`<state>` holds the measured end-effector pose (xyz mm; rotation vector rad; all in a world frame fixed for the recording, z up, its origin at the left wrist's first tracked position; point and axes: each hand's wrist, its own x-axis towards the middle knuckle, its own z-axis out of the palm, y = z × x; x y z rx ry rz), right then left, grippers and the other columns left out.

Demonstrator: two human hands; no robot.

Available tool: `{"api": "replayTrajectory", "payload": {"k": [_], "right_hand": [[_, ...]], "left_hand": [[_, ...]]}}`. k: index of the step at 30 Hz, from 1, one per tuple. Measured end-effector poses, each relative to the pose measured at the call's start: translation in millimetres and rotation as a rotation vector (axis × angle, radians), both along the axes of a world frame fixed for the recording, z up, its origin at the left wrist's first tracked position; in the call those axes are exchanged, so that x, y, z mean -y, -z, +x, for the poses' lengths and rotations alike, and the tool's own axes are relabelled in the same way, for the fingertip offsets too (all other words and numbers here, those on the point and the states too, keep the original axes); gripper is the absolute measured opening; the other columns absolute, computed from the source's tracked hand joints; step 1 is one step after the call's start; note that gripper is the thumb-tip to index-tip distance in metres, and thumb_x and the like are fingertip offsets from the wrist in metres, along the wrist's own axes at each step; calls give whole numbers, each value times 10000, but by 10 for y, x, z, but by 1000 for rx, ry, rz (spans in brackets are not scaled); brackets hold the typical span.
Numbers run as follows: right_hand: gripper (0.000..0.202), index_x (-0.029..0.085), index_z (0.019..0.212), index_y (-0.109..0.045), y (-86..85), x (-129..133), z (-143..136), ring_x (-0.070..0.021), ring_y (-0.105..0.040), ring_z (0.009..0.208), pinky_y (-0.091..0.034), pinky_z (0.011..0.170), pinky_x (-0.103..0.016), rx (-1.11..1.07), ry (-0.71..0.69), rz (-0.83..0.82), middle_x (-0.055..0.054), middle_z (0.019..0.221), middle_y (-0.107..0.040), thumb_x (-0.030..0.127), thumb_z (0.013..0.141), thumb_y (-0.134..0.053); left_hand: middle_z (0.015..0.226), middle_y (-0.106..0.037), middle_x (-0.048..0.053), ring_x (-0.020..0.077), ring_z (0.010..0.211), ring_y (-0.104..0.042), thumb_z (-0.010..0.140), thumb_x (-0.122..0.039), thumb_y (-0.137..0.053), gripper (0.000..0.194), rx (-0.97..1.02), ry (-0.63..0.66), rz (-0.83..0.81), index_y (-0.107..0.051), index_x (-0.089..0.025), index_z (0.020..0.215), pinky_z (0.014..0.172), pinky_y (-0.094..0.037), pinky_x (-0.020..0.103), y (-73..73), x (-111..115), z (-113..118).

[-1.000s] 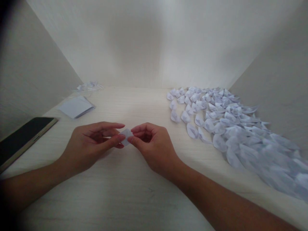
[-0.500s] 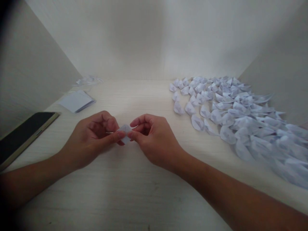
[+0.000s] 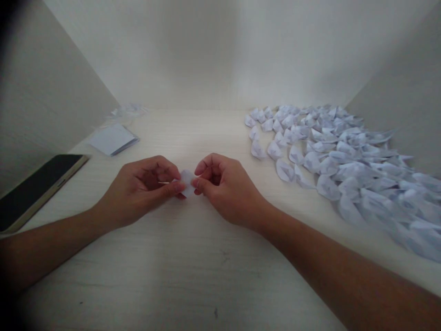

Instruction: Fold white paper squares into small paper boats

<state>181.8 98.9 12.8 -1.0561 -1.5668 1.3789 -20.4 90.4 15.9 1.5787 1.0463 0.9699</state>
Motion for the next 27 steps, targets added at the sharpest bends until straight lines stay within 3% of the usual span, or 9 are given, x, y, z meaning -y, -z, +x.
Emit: {"api": "replayTrajectory", "payload": {"k": [4, 8, 14, 17, 22, 27], "right_hand": [[65, 182, 812, -657, 16, -26, 22, -113, -620, 630, -496, 615, -246, -31, -4, 50, 21, 676, -660, 216, 831, -708], [123, 183, 906, -720, 52, 0, 28, -150, -675, 724, -544, 681, -291, -10, 17, 181, -26, 808, -735, 277, 832, -749], [167, 198, 980, -775, 16, 41, 47, -180, -721, 800, -583, 765, -329, 131, 62, 346, -48, 902, -784, 217, 814, -784], [125, 212, 956, -783, -21, 55, 44, -178, -719, 792, -581, 763, -323, 173, 91, 405, -35, 884, -786, 207, 831, -773], [82, 214, 937, -767, -37, 80, 19, -166, -704, 804, -557, 766, -304, 220, 120, 520, -27, 880, -767, 179, 871, -735], [49, 210, 935, -744, -19, 92, 6, -144, -666, 764, -527, 713, -279, 225, 129, 574, -18, 858, -726, 201, 891, -725]], "left_hand": [[776, -744, -9, 171, 673, -747, 739, -245, -814, 216, 28, -9, 2, -708, -196, 920, 662, -646, 312, 42, -15, -7], [745, -759, -6, 184, 693, -759, 732, -236, -819, 220, 52, -49, -7, -738, -191, 932, 682, -652, 327, 50, -21, -5], [820, -779, 15, 188, 737, -760, 724, -254, -851, 279, 86, -82, 6, -754, -206, 982, 710, -647, 329, 67, 13, -6], [824, -769, 8, 169, 729, -736, 739, -251, -853, 276, 45, -95, 89, -768, -225, 1000, 694, -621, 293, 58, 29, -9], [819, -733, -2, 126, 701, -663, 786, -218, -830, 170, -102, -120, 360, -802, -264, 947, 631, -548, 240, 18, 22, -11], [978, -730, 32, 151, 858, -684, 819, -227, -809, 142, -113, -111, 484, -809, -281, 950, 699, -569, 248, 22, -5, -22]]}}
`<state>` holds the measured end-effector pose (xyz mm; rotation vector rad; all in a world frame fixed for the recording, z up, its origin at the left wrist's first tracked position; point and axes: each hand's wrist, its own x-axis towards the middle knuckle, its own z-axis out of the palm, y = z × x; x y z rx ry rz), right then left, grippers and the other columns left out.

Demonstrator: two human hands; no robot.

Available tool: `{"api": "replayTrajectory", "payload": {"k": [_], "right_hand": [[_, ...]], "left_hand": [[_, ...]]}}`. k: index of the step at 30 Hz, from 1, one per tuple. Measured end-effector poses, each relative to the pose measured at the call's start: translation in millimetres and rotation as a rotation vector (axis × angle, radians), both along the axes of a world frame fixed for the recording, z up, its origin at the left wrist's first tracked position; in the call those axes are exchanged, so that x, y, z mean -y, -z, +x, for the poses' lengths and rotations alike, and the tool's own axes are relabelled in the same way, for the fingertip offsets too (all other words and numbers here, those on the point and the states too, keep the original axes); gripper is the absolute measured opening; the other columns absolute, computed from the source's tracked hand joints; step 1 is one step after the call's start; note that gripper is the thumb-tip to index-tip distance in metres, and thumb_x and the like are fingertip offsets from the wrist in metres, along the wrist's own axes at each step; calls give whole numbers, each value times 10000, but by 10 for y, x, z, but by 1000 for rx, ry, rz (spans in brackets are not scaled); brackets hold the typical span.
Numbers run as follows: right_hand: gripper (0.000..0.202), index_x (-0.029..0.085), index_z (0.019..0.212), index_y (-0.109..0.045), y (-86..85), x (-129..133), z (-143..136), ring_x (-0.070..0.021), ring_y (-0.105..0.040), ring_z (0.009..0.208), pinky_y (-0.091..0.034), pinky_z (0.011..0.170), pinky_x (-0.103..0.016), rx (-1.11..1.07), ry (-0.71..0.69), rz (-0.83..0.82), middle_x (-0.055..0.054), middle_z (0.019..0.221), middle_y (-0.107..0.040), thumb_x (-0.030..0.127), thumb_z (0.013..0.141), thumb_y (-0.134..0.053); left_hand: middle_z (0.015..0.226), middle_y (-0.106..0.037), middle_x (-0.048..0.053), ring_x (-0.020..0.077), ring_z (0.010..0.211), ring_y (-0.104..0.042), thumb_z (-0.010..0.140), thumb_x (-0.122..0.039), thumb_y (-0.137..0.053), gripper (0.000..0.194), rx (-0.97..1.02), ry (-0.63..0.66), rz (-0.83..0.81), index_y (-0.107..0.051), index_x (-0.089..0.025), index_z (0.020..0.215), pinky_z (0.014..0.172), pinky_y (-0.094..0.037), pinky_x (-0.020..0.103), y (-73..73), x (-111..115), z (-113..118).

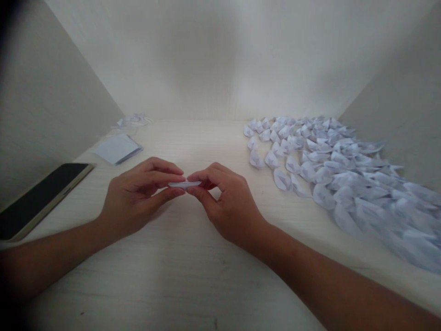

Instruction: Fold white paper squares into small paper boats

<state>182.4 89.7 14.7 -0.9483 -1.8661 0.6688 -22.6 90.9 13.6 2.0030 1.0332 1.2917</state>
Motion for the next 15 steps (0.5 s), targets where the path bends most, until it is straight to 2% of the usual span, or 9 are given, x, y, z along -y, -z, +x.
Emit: {"api": "replayTrajectory", "payload": {"k": [5, 8, 15], "right_hand": [[74, 215, 964, -754, 5, -30, 28, -143, -652, 757, -510, 697, -273, 38, -12, 35, -19, 845, -720, 218, 897, -725], [60, 220, 947, -762, 8, -51, 45, -141, -645, 746, -501, 682, -269, 50, -20, 67, -16, 827, -714, 231, 899, -728], [60, 238, 927, -772, -1, -37, 38, -146, -656, 746, -505, 686, -272, 58, -13, 85, -17, 831, -734, 237, 916, -713]], "left_hand": [[893, -769, 34, 162, 795, -705, 849, -267, -769, 81, 30, -9, -162, -790, -231, 919, 680, -588, 250, -33, 18, 27], [842, -773, 33, 166, 739, -716, 834, -309, -781, 120, 88, -18, -244, -781, -212, 904, 653, -596, 251, -42, 31, 45], [809, -778, 29, 162, 694, -716, 809, -290, -801, 118, 90, -30, -221, -805, -230, 910, 610, -581, 248, -60, 50, 37]]}}
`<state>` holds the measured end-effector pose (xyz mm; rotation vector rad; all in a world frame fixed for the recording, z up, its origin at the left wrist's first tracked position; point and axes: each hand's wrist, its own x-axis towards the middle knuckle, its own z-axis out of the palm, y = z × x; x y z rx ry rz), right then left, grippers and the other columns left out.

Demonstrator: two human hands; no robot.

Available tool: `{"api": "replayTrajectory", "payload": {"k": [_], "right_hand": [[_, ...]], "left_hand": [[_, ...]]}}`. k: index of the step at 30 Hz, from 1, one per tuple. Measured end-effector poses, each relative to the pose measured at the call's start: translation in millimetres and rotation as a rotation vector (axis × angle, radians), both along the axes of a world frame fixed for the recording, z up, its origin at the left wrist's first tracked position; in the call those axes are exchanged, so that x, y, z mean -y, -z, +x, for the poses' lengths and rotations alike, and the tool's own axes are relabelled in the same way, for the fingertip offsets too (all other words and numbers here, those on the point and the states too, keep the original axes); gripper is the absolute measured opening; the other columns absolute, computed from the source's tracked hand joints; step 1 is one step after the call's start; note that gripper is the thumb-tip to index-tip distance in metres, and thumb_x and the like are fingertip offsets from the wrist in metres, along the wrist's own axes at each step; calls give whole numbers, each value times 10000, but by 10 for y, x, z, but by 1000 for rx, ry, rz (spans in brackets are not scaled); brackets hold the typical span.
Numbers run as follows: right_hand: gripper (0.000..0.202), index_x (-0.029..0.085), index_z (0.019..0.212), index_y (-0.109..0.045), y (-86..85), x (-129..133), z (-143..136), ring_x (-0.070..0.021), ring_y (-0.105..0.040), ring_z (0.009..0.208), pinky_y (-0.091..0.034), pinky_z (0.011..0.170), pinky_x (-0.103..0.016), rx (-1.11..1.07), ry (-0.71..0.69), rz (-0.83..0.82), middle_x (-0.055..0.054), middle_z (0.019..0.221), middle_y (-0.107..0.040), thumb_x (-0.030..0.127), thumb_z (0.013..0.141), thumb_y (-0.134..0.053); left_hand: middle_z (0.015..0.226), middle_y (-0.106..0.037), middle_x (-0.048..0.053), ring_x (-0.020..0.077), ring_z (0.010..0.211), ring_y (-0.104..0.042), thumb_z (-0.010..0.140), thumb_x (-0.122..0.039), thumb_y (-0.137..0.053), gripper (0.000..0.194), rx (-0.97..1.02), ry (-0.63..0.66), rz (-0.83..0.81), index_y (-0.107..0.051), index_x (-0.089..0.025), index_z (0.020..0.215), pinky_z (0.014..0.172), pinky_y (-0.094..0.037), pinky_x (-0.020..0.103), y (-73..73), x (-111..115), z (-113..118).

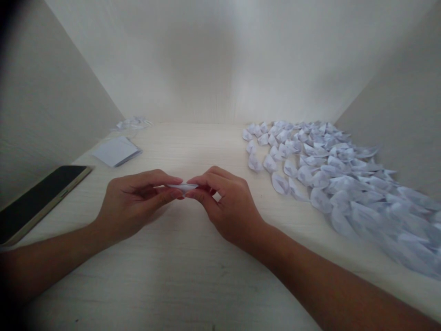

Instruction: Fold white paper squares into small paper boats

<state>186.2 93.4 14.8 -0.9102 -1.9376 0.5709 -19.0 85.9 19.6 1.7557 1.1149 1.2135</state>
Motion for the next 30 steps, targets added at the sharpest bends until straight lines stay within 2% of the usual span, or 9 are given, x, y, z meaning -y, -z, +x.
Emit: {"api": "replayTrajectory", "payload": {"k": [5, 10, 16, 25, 30], "right_hand": [[91, 239, 918, -778, -23, 20, 1, -150, -665, 748, -512, 698, -272, 12, 6, 41, -18, 828, -743, 250, 935, -689], [111, 238, 928, -785, -27, 32, 3, -141, -674, 734, -513, 686, -260, -2, -20, 54, -16, 837, -756, 250, 946, -676], [110, 236, 943, -780, -21, 49, -6, -140, -679, 731, -516, 692, -260, 9, -25, 6, -9, 827, -762, 262, 947, -672], [113, 217, 919, -770, -35, 50, -18, -134, -672, 711, -498, 676, -260, 26, -17, -58, -8, 799, -758, 262, 951, -671], [114, 207, 911, -775, -43, 64, -32, -134, -676, 704, -501, 677, -263, 5, -35, -88, -10, 791, -762, 252, 945, -676]], "left_hand": [[781, -775, 18, 157, 664, -708, 802, -273, -807, 98, -42, 4, 57, -812, -258, 898, 578, -559, 249, -27, 8, -9], [786, -777, 18, 164, 685, -729, 800, -271, -816, 75, 36, 32, -8, -798, -243, 868, 604, -602, 255, -32, 32, 15], [784, -768, 41, 168, 683, -732, 798, -299, -821, 121, 72, 41, -44, -778, -197, 845, 611, -630, 247, -24, 41, 28], [818, -767, 27, 154, 716, -743, 837, -215, -779, 25, 159, 89, -120, -780, -193, 848, 666, -639, 240, -23, 42, 33], [821, -772, 33, 169, 731, -741, 836, -247, -788, 42, 134, 83, -122, -786, -207, 848, 670, -645, 265, -35, 42, 23]]}}
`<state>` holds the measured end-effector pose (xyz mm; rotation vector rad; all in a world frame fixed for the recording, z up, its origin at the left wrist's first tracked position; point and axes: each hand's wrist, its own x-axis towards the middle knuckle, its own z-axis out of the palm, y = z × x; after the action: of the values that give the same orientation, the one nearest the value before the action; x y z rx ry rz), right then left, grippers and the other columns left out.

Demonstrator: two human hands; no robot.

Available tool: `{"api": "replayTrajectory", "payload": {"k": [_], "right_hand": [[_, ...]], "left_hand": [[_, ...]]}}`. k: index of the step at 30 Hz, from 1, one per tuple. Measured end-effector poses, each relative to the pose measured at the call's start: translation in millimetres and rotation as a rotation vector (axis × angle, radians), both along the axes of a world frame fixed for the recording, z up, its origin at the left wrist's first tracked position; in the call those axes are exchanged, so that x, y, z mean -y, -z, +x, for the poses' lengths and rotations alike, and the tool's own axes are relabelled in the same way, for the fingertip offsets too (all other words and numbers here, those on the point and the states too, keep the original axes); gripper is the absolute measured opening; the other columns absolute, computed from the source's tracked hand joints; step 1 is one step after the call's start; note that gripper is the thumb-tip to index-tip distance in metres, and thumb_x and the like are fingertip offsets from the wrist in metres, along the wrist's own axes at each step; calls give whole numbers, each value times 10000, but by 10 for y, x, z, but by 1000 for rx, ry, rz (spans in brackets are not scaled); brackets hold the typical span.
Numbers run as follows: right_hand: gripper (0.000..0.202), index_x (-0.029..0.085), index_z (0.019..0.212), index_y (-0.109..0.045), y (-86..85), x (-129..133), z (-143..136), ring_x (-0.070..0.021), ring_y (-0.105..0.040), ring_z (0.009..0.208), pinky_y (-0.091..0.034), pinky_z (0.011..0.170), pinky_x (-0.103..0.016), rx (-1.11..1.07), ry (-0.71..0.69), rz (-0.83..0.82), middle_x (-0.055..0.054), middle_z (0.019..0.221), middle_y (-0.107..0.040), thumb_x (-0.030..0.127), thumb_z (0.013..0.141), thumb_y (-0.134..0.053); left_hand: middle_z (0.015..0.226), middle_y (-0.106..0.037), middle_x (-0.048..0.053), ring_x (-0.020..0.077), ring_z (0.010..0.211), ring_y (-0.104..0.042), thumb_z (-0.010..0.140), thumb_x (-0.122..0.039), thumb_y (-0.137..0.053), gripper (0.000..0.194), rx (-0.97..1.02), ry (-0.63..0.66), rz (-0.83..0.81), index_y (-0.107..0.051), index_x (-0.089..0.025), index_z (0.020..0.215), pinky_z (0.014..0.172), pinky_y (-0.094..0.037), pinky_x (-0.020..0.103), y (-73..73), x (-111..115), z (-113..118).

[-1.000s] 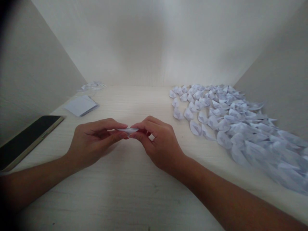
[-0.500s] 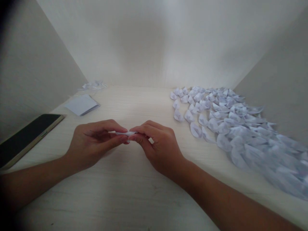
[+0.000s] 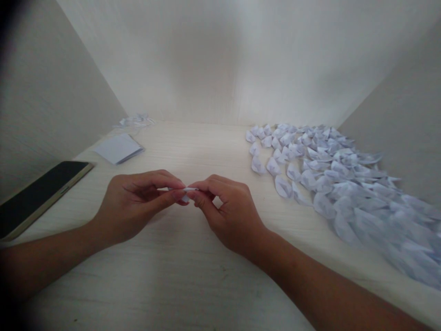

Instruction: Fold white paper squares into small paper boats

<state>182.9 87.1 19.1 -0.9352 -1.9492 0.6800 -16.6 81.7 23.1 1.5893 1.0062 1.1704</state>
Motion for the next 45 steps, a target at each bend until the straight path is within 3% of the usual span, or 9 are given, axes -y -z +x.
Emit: {"api": "replayTrajectory", "payload": {"k": [7, 13, 19, 31, 38, 45], "right_hand": [[116, 201, 876, -794, -21, 39, -32, -151, -702, 732, -512, 652, -263, -117, 5, -188, -20, 815, -786, 253, 920, -700], [120, 193, 901, -804, 10, 4, -25, -127, -686, 692, -503, 618, -228, -114, 37, -189, -7, 763, -772, 252, 920, -701], [132, 188, 854, -793, 24, -24, -15, -121, -678, 655, -500, 593, -219, -111, 60, -226, -8, 738, -766, 263, 911, -700], [142, 191, 786, -784, 11, -45, -16, -120, -664, 647, -476, 601, -227, -56, 30, -302, 0, 719, -768, 210, 887, -686], [156, 174, 795, -768, 27, -58, -25, -132, -656, 639, -479, 586, -237, -111, 12, -363, -17, 715, -756, 272, 882, -683], [208, 168, 794, -770, 48, -47, -20, -115, -584, 601, -406, 550, -239, 28, -3, -287, -12, 691, -737, 308, 907, -667]], "left_hand": [[844, -782, 39, 174, 754, -743, 830, -265, -797, 52, -20, 6, 16, -801, -218, 850, 677, -638, 264, 29, 0, -6], [710, -776, 24, 183, 658, -756, 755, -262, -854, 168, 44, -79, -184, -795, -179, 888, 632, -633, 255, 32, -39, 8], [740, -786, 45, 173, 666, -758, 798, -295, -818, 153, 107, 35, -313, -786, -155, 851, 647, -627, 245, 51, -91, 7], [754, -789, 47, 158, 644, -740, 786, -236, -823, 86, 114, 74, -294, -782, -163, 804, 630, -614, 232, 74, -92, -18], [781, -783, 47, 144, 655, -726, 816, -271, -803, 127, 86, 100, -279, -771, -154, 852, 629, -618, 233, 83, -82, 7], [771, -770, 36, 146, 684, -728, 806, -303, -810, 177, 27, 120, -270, -749, -146, 860, 621, -615, 225, 94, -82, 1]]}}
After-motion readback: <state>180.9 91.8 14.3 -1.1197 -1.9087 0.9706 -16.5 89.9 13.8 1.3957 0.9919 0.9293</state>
